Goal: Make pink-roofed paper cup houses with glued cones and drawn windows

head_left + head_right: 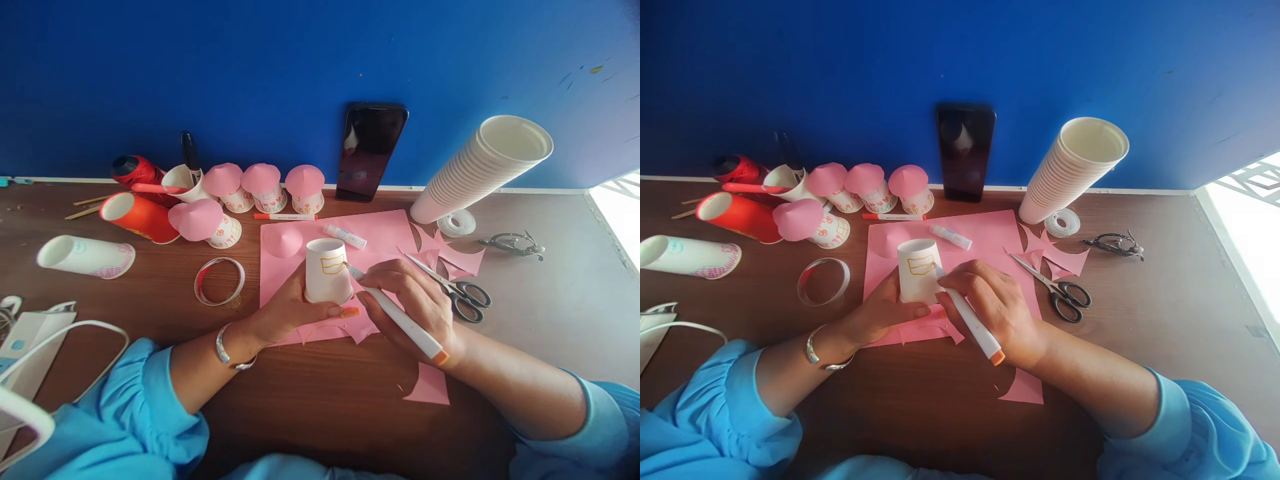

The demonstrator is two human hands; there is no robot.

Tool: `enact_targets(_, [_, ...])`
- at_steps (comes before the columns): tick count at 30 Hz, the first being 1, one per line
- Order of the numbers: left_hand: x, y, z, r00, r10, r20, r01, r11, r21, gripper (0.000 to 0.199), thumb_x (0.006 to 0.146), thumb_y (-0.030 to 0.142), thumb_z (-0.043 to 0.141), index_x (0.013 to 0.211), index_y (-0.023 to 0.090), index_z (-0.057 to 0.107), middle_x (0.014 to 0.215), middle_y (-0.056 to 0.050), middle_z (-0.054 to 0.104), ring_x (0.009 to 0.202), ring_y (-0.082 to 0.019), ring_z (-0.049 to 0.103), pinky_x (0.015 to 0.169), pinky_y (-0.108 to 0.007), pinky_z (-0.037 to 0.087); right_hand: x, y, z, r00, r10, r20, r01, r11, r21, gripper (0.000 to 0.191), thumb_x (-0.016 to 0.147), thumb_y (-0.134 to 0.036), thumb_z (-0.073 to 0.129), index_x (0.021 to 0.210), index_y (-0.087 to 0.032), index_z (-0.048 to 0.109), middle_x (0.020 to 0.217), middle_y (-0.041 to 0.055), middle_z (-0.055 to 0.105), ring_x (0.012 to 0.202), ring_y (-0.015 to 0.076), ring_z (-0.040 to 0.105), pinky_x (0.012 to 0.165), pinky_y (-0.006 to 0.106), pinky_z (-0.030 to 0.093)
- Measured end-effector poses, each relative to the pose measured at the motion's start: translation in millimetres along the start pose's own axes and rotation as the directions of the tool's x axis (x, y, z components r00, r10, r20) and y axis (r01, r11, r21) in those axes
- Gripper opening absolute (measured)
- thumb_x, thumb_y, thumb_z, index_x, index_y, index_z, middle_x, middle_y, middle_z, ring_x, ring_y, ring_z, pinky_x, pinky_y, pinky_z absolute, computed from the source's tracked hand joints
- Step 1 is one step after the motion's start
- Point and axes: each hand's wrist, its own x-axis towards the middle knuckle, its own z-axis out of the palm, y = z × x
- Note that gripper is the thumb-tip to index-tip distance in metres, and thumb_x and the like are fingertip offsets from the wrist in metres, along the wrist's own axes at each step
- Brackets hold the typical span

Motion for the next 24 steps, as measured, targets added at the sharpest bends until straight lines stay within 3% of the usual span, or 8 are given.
enact_targets(6, [0.4,1.0,0.5,1.0,0.003,0.002,-0.003,1.0,-0.009,0.051,0.081,0.023,0.086,0.124,0.026,0.059,0.108,-0.003,0.065,0.11,-0.024,0.062,0.101,-0.048,0.058,1.2,-1.3,-1.3,1.0,0.011,-0.004,-0.011,1.0,0.004,0.016,0.095,-0.011,0.064,0.109,-0.02,0.064,0.085,0.0049,0.072,0.075,0.0191,0.073,0.066,0.032,0.062])
enact_targets(12, [0.1,0.9,-1.2,1.0,-0.005,-0.025,0.006,1.0,0.011,0.06,0.078,0.024,0.088,0.129,0.027,0.056,0.11,-0.004,0.063,0.107,-0.023,0.061,0.093,-0.043,0.059,4.3,-3.7,-5.2,0.999,-0.017,-0.036,0.018,1.0,0.02,0.019,0.093,-0.009,0.066,0.109,-0.018,0.062,0.084,0.0062,0.072,0.074,0.0193,0.073,0.064,0.031,0.062])
enact_targets(18, [-1.0,1.2,-1.1,0.999,-0.025,-0.028,0.025,1.0,0.011,0.059,0.078,0.025,0.089,0.128,0.025,0.056,0.11,-0.005,0.064,0.111,-0.026,0.062,0.097,-0.049,0.059,5.2,-3.8,-5.7,0.999,-0.015,-0.043,0.016,1.0,0.025,0.019,0.092,-0.008,0.066,0.109,-0.018,0.063,0.084,0.0064,0.073,0.074,0.0196,0.074,0.065,0.032,0.062])
enact_targets(24, [0.4,-0.7,-1.2,1.0,0.001,-0.018,-0.001,1.0,0.016,0.057,0.078,0.024,0.089,0.125,0.026,0.057,0.109,-0.003,0.065,0.106,-0.022,0.064,0.093,-0.042,0.061,5.2,-4.1,-5.5,0.999,-0.012,-0.031,0.013,0.999,0.029,0.015,0.094,-0.01,0.066,0.107,-0.018,0.066,0.084,0.0058,0.072,0.074,0.0192,0.073,0.064,0.031,0.061])
